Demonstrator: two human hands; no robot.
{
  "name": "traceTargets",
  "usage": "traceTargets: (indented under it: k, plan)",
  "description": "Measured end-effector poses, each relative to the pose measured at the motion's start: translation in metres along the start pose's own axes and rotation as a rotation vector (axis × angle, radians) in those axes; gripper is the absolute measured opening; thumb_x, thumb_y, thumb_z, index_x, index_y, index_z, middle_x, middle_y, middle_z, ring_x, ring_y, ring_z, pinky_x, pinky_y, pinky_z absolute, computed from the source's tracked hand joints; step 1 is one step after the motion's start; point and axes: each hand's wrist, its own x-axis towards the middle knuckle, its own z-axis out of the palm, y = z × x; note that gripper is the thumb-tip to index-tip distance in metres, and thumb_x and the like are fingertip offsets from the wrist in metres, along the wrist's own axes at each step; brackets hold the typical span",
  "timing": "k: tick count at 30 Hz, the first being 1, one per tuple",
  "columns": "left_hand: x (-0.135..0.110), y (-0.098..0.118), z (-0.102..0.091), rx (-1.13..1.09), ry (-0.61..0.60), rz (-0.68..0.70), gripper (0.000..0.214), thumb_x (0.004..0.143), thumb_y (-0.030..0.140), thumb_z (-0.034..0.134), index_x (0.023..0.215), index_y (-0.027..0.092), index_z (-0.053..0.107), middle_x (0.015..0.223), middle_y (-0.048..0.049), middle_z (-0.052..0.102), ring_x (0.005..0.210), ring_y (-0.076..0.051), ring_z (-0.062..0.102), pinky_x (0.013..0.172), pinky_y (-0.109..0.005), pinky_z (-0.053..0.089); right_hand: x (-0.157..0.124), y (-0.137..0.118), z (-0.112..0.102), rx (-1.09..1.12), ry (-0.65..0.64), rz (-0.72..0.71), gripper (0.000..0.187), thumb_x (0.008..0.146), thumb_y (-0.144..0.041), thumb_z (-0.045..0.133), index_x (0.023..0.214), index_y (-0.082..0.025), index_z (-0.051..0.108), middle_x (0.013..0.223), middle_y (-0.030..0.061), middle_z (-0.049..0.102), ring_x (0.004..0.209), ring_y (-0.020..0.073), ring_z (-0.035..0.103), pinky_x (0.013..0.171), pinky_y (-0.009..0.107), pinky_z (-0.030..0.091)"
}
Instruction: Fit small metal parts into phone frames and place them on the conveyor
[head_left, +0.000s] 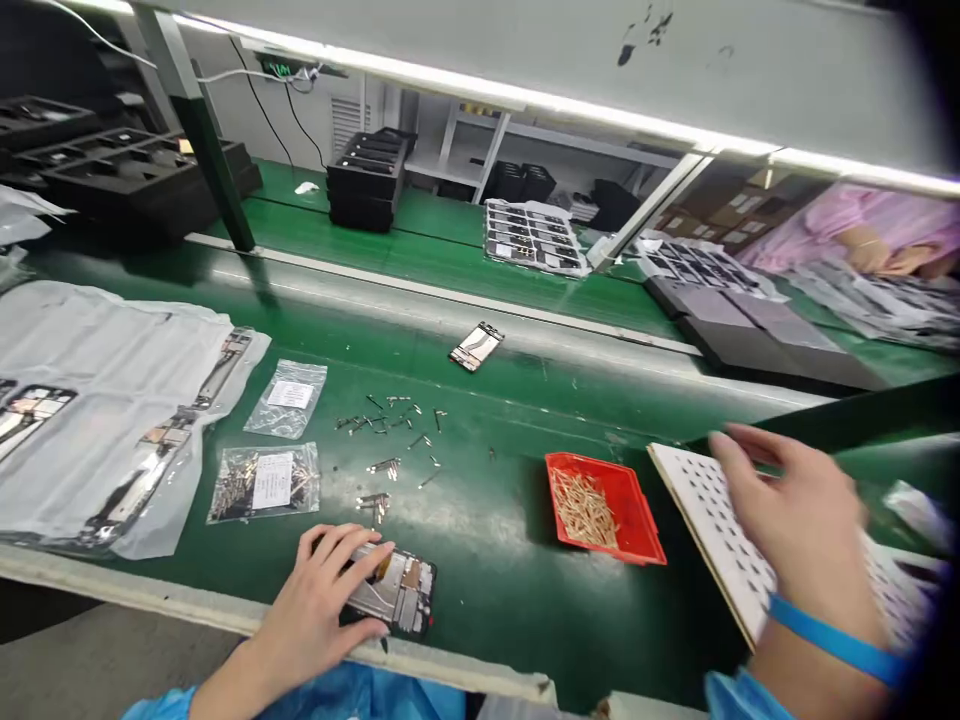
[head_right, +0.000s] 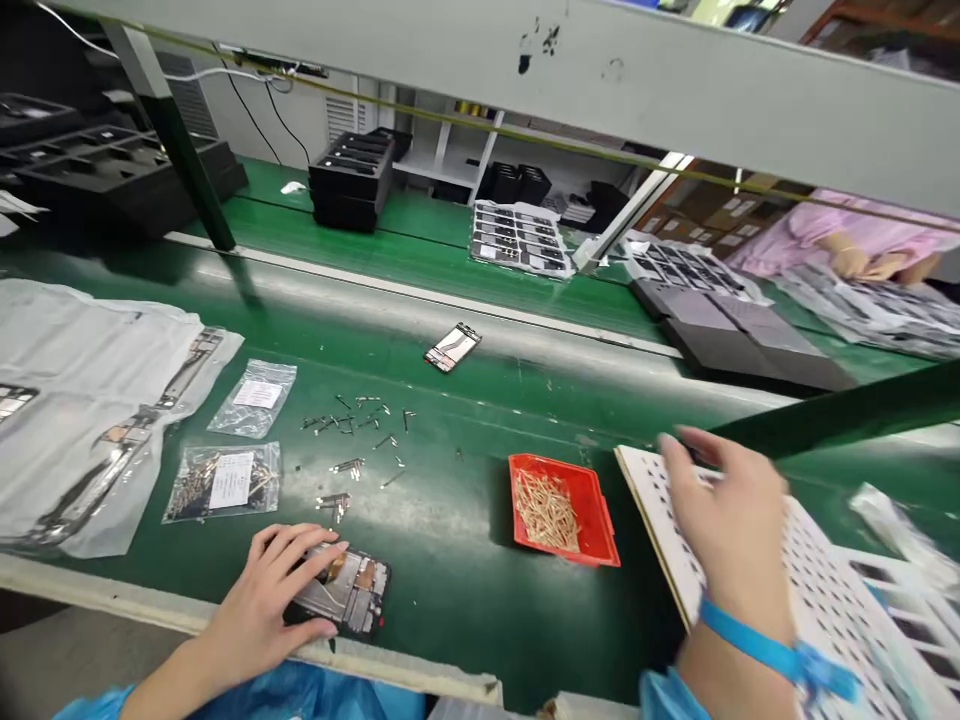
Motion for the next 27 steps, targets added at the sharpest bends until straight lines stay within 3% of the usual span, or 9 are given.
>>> traceTargets:
  k: [3,5,9,12,18,21,23,25,27]
  plan:
    - [0.0,0.0,-0.003,0.052,0.015,0.017,0.075,0.092,0.053,0.082,0.158,0.031,0.054,0.149,-0.0073,0.068,0.133,-0.032,0.057,0.117,-0.052,0.03,0.025,-0.091,0.047,0.192,-0.171,-0.091,0.038,0.094,-0.048,0.066,0.114,-0.018,0.078,0.112,0.0183,0.077,0.1,0.0283,0.066,0.091,0.044,0.047]
    - [-0.001,-0.001,-0.005,0.059,0.008,0.035,0.07,0.094,0.051,0.08,0.157,0.032,0.056,0.151,-0.0069,0.067,0.133,-0.032,0.058,0.116,-0.052,0.03,0.031,-0.128,0.076,0.229,-0.208,-0.097,0.036,0.095,-0.047,0.065,0.109,-0.016,0.077,0.106,0.0176,0.077,0.096,0.0285,0.065,0.091,0.044,0.048]
    - [-0.002,-0.006,-0.006,0.075,0.009,0.074,0.063,0.097,0.046,0.076,0.156,0.033,0.058,0.154,-0.0059,0.065,0.136,-0.031,0.056,0.116,-0.049,0.031,0.016,-0.141,0.104,0.24,-0.222,-0.092,0.035,0.094,-0.046,0.062,0.102,-0.015,0.075,0.102,0.0175,0.076,0.096,0.0309,0.066,0.094,0.048,0.051]
    - [-0.001,-0.008,-0.006,0.061,0.028,0.083,0.062,0.098,0.042,0.074,0.157,0.032,0.057,0.155,-0.006,0.064,0.14,-0.031,0.054,0.12,-0.049,0.027,-0.013,-0.124,0.087,0.234,-0.194,-0.086,0.038,0.098,-0.05,0.056,0.107,-0.017,0.074,0.108,0.0156,0.077,0.103,0.0309,0.067,0.097,0.048,0.052]
    - [0.005,-0.009,-0.015,-0.103,0.103,-0.036,0.05,0.105,0.031,0.062,0.154,0.033,0.058,0.153,-0.0057,0.065,0.145,-0.028,0.053,0.124,-0.047,0.026,-0.103,-0.082,0.012,0.18,-0.067,0.033,0.047,0.102,-0.061,0.052,0.112,-0.019,0.072,0.11,0.0141,0.075,0.106,0.0307,0.067,0.094,0.046,0.051]
    - [0.017,-0.011,-0.025,-0.141,0.124,-0.046,0.047,0.105,0.028,0.06,0.152,0.035,0.059,0.151,-0.0049,0.066,0.141,-0.029,0.055,0.12,-0.047,0.031,-0.165,-0.059,-0.021,0.125,-0.014,0.247,0.049,0.1,-0.065,0.053,0.105,-0.02,0.073,0.101,0.0118,0.076,0.089,0.0278,0.068,0.081,0.04,0.049]
    - [0.031,-0.008,-0.03,-0.178,0.085,-0.012,0.047,0.106,0.03,0.059,0.152,0.036,0.059,0.15,-0.0041,0.066,0.14,-0.029,0.056,0.116,-0.046,0.038,-0.208,-0.044,-0.038,0.017,0.001,0.464,0.051,0.097,-0.068,0.053,0.089,-0.022,0.072,0.086,0.0101,0.074,0.076,0.0267,0.064,0.073,0.039,0.044]
    - [0.048,0.003,-0.035,-0.233,0.006,0.044,0.049,0.106,0.032,0.058,0.155,0.037,0.056,0.151,-0.0039,0.066,0.139,-0.029,0.056,0.113,-0.044,0.045,-0.244,-0.028,-0.052,-0.091,-0.077,0.687,0.054,0.094,-0.072,0.052,0.073,-0.025,0.068,0.071,0.0092,0.069,0.065,0.026,0.056,0.066,0.039,0.039]
    - [0.067,0.021,-0.037,-0.286,-0.095,0.129,0.052,0.107,0.032,0.058,0.158,0.036,0.053,0.152,-0.005,0.065,0.138,-0.028,0.058,0.113,-0.042,0.049,-0.272,-0.012,-0.06,-0.037,-0.183,0.885,0.057,0.089,-0.075,0.059,0.063,-0.025,0.066,0.061,0.009,0.065,0.059,0.025,0.05,0.061,0.038,0.035]
